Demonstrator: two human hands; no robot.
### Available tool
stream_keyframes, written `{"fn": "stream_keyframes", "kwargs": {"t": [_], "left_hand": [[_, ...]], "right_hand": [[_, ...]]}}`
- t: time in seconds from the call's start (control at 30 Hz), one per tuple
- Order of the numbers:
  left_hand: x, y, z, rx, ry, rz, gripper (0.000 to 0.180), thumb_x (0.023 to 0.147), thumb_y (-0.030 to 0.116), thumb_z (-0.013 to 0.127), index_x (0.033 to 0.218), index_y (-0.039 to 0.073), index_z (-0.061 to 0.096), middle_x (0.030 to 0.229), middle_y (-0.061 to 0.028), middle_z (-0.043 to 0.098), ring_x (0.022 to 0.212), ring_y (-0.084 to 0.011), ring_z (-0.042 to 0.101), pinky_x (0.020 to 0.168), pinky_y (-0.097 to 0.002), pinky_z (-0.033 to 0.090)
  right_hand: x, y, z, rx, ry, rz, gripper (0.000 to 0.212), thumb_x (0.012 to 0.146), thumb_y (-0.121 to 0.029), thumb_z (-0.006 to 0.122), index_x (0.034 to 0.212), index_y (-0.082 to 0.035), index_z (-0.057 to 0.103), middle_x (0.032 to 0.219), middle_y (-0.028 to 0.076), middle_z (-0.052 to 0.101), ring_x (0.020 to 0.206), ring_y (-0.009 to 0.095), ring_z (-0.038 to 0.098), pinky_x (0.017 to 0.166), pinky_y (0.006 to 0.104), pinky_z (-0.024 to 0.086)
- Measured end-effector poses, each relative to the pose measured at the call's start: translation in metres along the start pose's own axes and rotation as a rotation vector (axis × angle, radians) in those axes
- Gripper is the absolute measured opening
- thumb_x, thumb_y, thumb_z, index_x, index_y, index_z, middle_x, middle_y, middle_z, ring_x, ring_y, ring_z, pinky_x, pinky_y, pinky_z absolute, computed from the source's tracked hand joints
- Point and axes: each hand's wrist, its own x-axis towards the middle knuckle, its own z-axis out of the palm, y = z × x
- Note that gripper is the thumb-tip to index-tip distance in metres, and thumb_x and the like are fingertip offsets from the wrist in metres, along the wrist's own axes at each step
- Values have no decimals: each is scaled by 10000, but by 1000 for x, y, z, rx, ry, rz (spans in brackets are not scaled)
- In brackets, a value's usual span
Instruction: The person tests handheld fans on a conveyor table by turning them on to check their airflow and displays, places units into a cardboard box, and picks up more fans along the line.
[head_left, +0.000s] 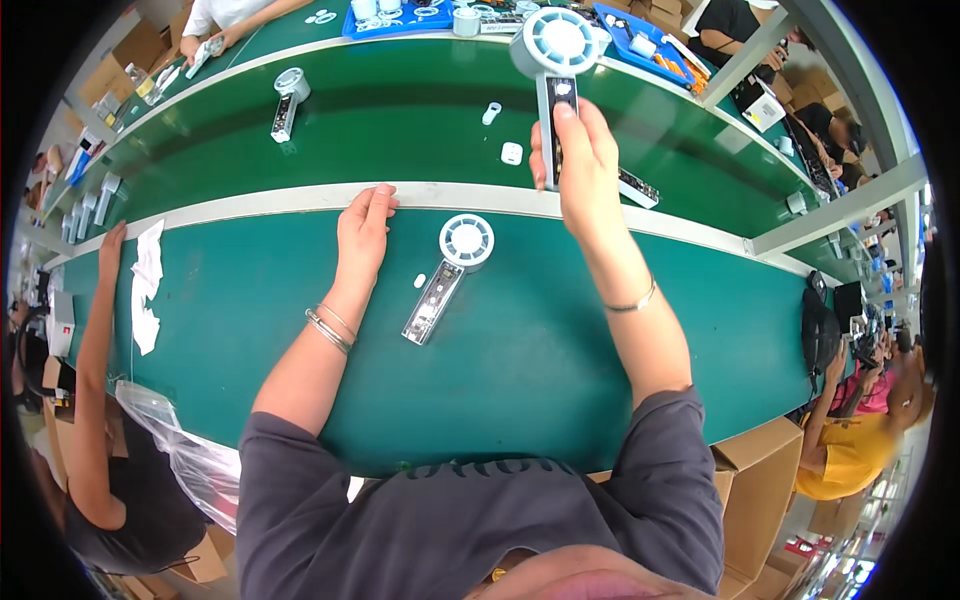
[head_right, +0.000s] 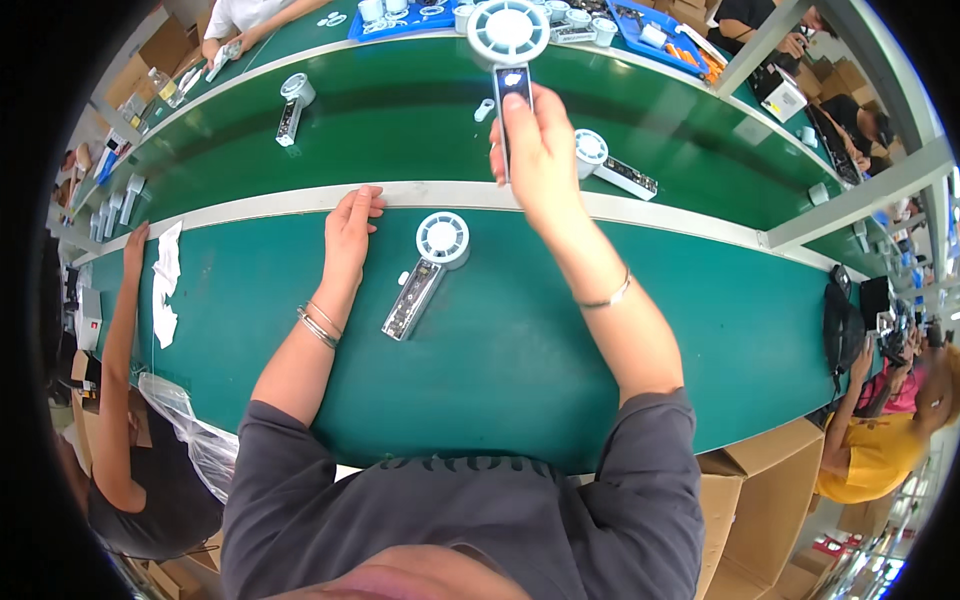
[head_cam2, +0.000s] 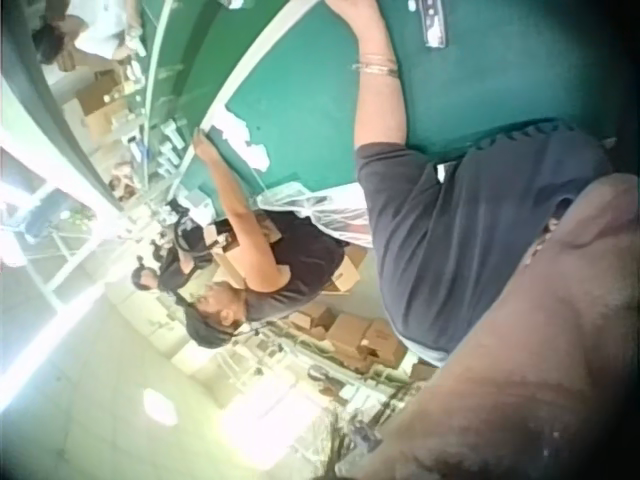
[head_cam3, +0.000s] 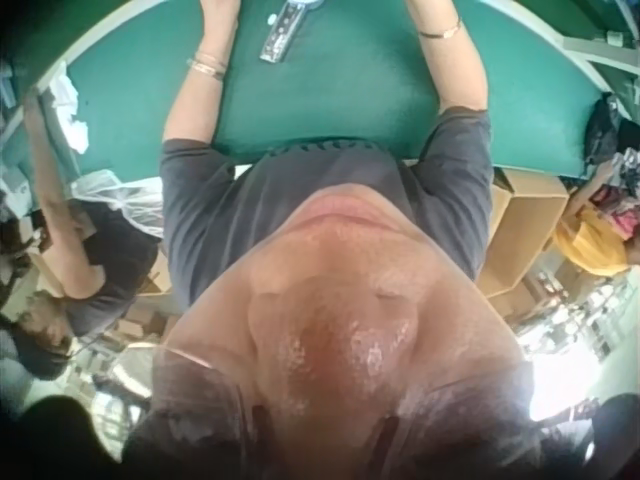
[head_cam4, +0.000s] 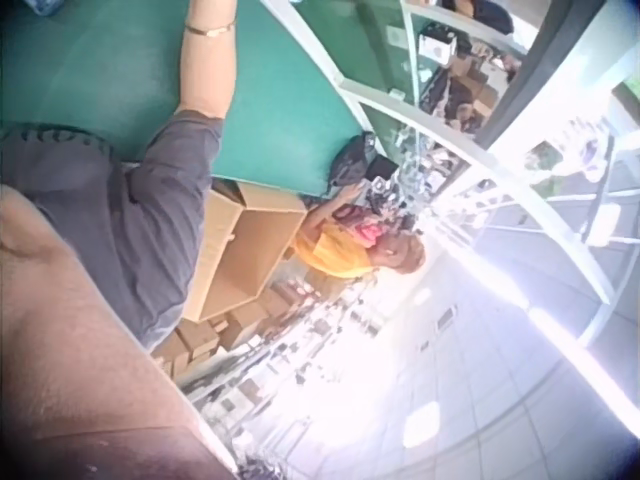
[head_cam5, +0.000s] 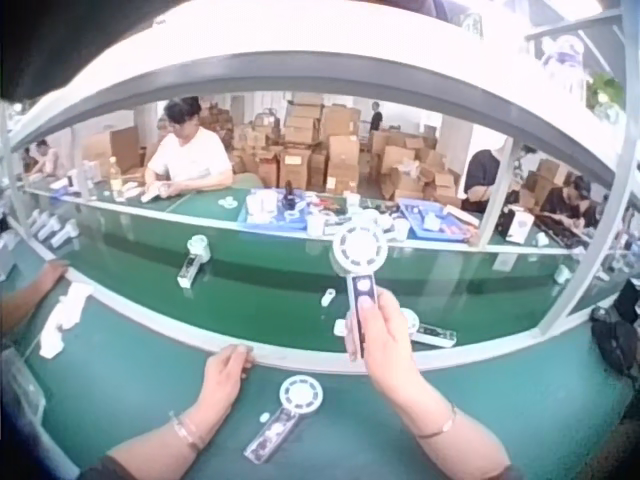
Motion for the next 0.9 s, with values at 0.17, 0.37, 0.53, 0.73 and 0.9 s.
{"fn": "stream_keyframes", "kwargs": {"t": [0.17, 0.37, 0.53, 0.73, 0.9], "left_hand": [[1, 2, -3, -7, 15, 13, 370, 894, 348, 488, 964, 10, 621, 833, -51, 614, 761, -107, 534, 642, -241, 422], [3, 5, -1, 8, -9, -18, 364, 877, 341, 521, 995, 7, 608, 852, -48, 612, 786, -111, 536, 667, -242, 418], [-2, 6, -3, 18, -15, -32, 358, 869, 332, 537, 997, 4, 602, 866, -49, 610, 797, -111, 532, 677, -243, 414], [-15, 28, -5, 80, -167, -81, 336, 846, 280, 589, 1005, -16, 593, 877, -69, 620, 820, -119, 555, 731, -246, 435], [-38, 40, -9, 309, -453, -17, 413, 777, 295, 664, 1017, -33, 591, 771, -66, 591, 688, -108, 540, 629, -260, 451]], "right_hand": [[53, 18, -44, -209, 100, 94, 316, 898, -291, 458, 985, 13, 472, 664, 52, 524, 453, 105, 457, 402, 241, 371], [94, 53, -107, -263, 208, 190, 280, 893, -265, 454, 869, 12, 484, 656, 77, 525, 447, 130, 467, 372, 269, 367], [111, 84, -135, -328, 288, 252, 318, 882, -281, 468, 919, 34, 489, 651, 79, 532, 444, 130, 481, 368, 268, 387], [139, 126, -174, -835, 301, 297, 426, 774, -345, 575, 939, 48, 562, 787, 169, 615, 603, 211, 620, 541, 323, 503], [148, 145, -192, -1515, 179, 280, 512, 772, -440, 531, 1058, -19, 583, 1059, 268, 567, 1022, 370, 547, 874, 417, 439]]}}
